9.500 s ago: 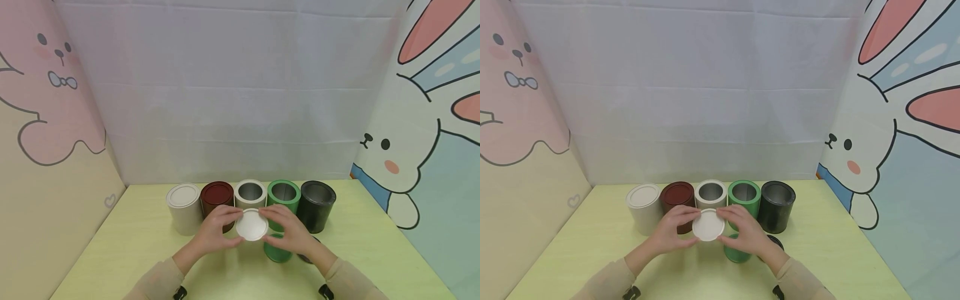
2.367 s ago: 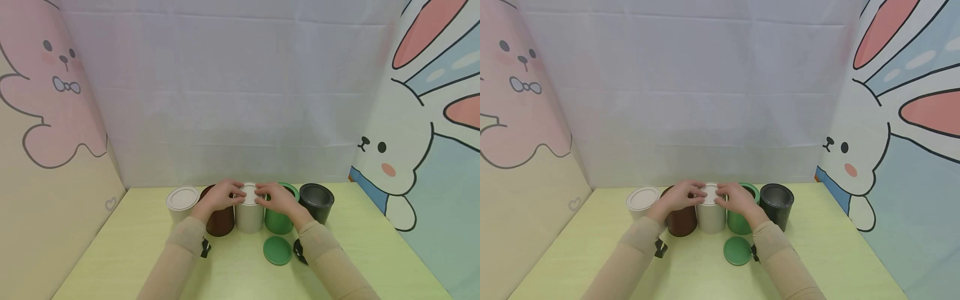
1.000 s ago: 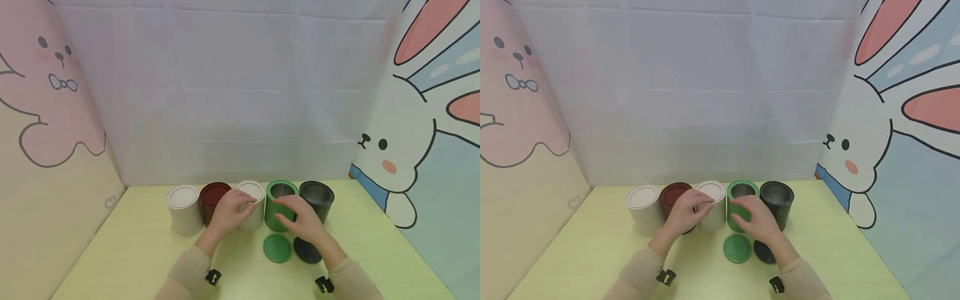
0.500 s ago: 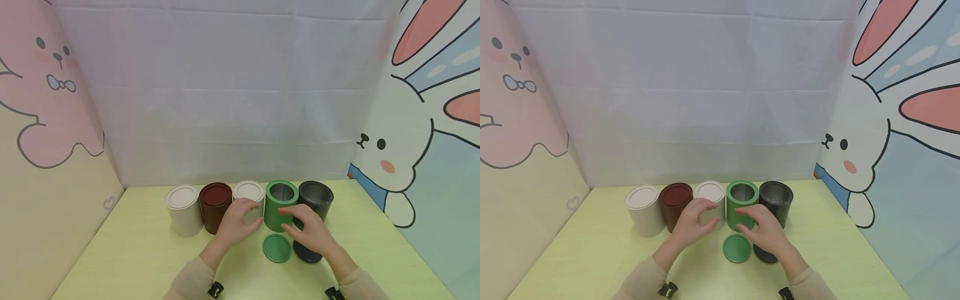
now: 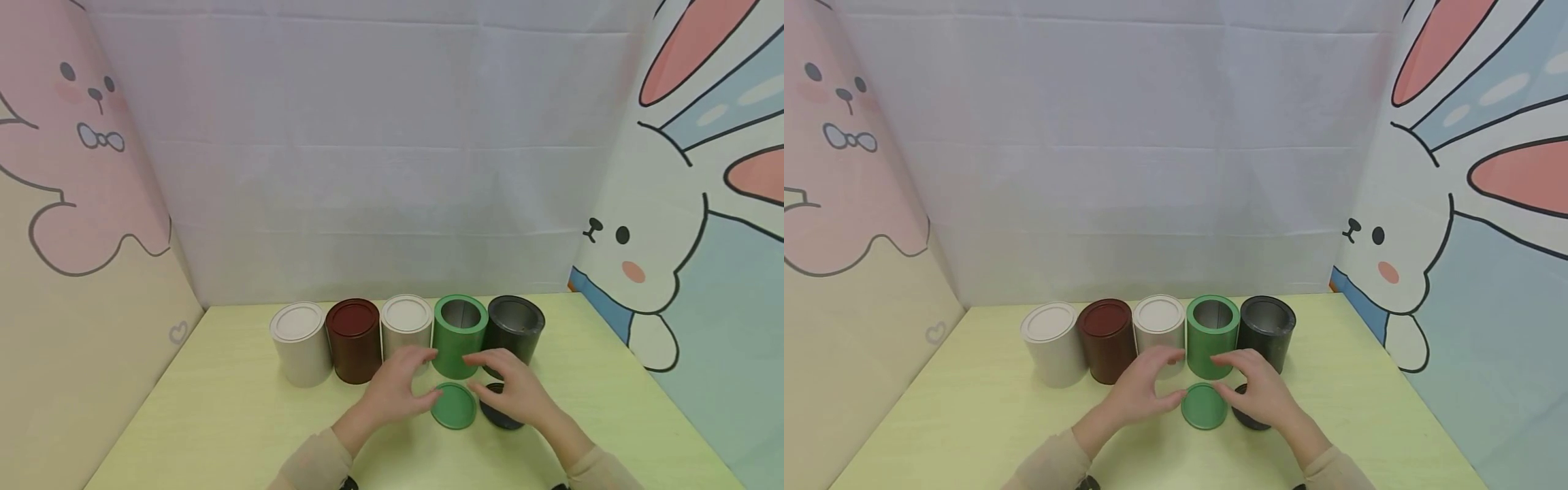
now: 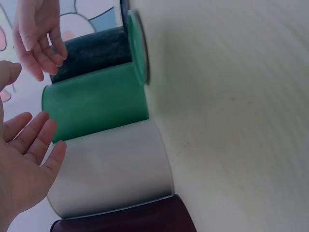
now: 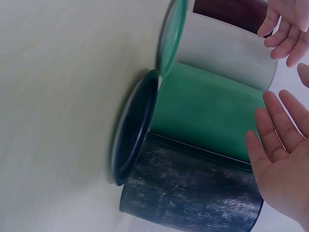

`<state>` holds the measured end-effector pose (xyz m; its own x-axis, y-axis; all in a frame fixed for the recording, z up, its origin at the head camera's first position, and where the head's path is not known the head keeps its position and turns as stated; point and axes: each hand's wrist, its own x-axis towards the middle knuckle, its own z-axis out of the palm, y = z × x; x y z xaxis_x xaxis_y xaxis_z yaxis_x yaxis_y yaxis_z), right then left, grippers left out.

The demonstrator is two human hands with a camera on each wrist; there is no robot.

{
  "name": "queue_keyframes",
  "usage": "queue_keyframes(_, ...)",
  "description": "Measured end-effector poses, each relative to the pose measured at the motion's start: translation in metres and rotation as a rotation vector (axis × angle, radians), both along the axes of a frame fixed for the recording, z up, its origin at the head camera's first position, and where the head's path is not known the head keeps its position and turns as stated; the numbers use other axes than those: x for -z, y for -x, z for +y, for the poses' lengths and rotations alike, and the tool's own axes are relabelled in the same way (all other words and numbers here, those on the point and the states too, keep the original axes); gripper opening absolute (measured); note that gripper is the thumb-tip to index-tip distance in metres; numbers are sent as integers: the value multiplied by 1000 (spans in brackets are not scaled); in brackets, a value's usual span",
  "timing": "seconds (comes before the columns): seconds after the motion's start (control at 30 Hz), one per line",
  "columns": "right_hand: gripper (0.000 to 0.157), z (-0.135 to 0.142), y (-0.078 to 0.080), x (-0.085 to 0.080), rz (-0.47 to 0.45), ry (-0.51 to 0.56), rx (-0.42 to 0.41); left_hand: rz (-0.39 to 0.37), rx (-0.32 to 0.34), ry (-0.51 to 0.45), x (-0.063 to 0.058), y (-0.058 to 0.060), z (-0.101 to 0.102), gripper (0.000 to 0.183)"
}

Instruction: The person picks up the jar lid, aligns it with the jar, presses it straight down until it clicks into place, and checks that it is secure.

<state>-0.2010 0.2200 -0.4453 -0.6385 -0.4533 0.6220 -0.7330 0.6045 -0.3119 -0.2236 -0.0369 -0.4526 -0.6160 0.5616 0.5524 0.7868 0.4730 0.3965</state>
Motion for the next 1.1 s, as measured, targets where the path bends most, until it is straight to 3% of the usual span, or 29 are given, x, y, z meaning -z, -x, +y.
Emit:
queue_keyframes(0.17, 44, 5, -2, 6, -34, -20, -18, 6, -11, 164, 9, -2, 3, 72)
queue_keyframes(0.3, 47, 9, -2, 11, -42, -56, -32, -11, -6, 239, 14, -3, 5, 81)
queue_keyframes(0.57, 55, 15, 1, 24, -64, -149, -20, -76, -13, 285, 23, -4, 8, 87)
queue_keyframes(1.1, 73, 19, 3, 42, -106, -278, -15, -50, -30, 337, 43, 1, 15, 90)
